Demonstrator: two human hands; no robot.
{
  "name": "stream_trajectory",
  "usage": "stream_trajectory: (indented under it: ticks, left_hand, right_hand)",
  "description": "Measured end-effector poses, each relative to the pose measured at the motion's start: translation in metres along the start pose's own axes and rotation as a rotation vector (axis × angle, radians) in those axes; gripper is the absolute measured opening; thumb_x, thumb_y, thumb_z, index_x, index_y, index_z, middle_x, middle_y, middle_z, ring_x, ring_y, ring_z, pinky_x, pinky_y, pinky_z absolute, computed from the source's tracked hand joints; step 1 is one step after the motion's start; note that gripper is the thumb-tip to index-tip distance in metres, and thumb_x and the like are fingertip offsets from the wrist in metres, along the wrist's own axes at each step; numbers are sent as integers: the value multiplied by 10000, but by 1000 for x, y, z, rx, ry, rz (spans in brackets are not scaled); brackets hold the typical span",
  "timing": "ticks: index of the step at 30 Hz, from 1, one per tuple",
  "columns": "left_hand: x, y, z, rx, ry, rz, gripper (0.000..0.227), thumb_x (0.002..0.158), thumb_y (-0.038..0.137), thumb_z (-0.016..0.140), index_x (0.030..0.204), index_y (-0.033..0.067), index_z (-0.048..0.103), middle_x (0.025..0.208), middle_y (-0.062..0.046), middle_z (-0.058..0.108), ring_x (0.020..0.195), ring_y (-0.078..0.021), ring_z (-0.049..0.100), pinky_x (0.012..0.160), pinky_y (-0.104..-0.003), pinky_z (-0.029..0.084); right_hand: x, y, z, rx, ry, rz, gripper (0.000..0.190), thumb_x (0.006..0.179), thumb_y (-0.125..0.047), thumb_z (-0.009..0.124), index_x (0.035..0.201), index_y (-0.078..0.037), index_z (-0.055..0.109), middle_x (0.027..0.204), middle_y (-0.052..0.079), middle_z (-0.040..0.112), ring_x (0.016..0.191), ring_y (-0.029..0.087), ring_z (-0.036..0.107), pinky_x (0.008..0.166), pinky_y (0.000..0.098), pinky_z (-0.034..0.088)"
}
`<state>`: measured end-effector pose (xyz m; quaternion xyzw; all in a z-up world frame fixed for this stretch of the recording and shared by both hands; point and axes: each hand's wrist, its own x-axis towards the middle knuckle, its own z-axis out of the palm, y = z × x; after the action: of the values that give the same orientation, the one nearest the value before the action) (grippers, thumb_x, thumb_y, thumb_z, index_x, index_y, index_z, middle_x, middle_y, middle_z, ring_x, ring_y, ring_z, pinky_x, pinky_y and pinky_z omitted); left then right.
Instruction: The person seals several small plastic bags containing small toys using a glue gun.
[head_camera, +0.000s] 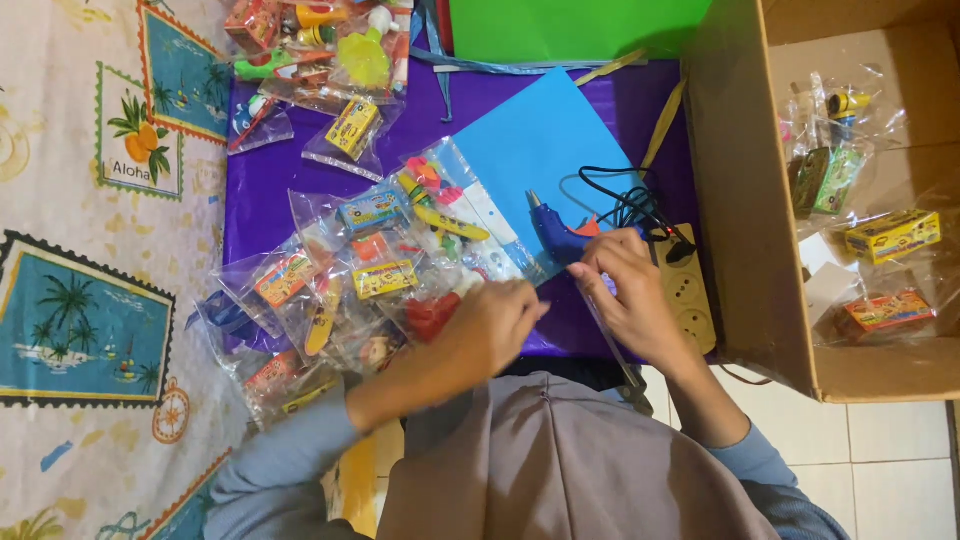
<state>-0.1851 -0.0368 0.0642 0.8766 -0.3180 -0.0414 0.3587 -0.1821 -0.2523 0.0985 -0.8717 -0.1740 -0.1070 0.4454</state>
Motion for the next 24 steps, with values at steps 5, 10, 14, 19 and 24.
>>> stream_trajectory:
  ticks: [5,10,14,19,24]
  left_hand:
    - [-17,26,26,333,-44,-97,327,903,317,704,1143,132,579,984,-42,572,842,-273,666,730,-381,522]
    - [3,5,59,537,240,-180,653,756,330,866,1236,-57,653,1269,-288,608,1298,-450,536,1121,-552,359]
    - [22,-19,78,625,265,-302,726,785,270,819,1356,-100,567,1441,-311,530,1446,-440,407,1234,-538,220]
    - [20,-33,98,701,155,-358,719,889,384,720,1424,-61,541,1489,-254,545,1498,-374,374,1292,-525,123]
    - [0,-24,117,720,-27,-340,662,920,319,667,1443,-51,501,1534,-261,480,1503,-394,348,1304,-573,105]
  right_hand:
    - [0,5,5,-82,-19,-24,418,1047,-210,657,656,-118,538,668,37,612,814,295,622,787,379,437]
    - [-1,15,21,-94,-6,-32,293,1025,-157,683,753,-90,597,734,70,628,808,315,635,754,384,488]
    - [4,8,19,-116,-40,-47,47,961,-34,690,961,-76,671,875,93,643,875,350,676,773,431,534]
    - [1,7,18,-111,-65,-34,183,894,56,696,1048,-41,715,995,128,645,891,352,695,775,429,560]
    - [4,3,18,-64,-12,-29,287,859,153,665,1056,-37,751,981,137,649,860,355,706,794,434,576]
